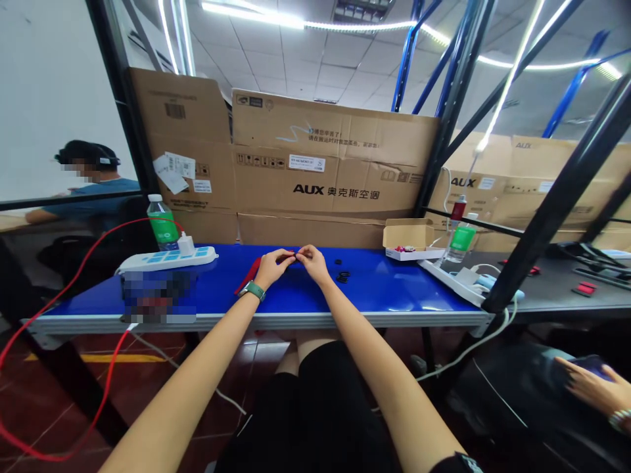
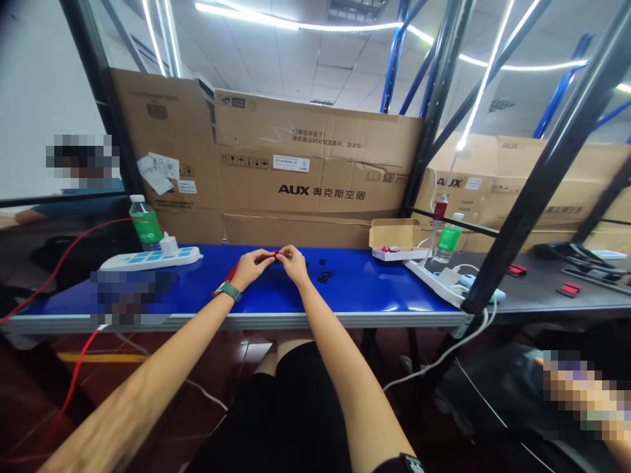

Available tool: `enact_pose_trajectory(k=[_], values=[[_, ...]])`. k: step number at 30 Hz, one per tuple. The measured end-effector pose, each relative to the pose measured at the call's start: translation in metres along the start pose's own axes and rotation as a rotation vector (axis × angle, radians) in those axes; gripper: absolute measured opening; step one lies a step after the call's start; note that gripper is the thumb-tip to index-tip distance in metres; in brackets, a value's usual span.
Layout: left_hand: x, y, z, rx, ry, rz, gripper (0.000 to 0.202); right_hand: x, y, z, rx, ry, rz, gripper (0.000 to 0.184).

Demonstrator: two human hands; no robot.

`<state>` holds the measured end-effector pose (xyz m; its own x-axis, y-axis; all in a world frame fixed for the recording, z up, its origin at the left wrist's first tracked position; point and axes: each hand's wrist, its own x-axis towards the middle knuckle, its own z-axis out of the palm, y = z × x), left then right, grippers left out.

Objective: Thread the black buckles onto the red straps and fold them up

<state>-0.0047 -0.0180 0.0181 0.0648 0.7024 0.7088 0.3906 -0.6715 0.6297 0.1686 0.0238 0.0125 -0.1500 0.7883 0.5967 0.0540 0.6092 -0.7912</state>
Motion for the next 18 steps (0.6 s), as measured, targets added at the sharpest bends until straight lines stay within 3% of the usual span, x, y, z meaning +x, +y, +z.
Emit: enact_pose_trajectory(k=[7, 18], values=[[0.0026, -0.0027, -0.0037, 0.031, -0.032, 0.013, 0.036, 0.0023, 0.0035, -0.0014, 0.065, 0.061, 0.128, 0.027], [0.0015, -0.0070, -0.0001, -0.009, -0.017, 0.029, 0.021, -0.0035, -0.0053, -0.0024, 0.274, -0.101, 0.177, 0.041]])
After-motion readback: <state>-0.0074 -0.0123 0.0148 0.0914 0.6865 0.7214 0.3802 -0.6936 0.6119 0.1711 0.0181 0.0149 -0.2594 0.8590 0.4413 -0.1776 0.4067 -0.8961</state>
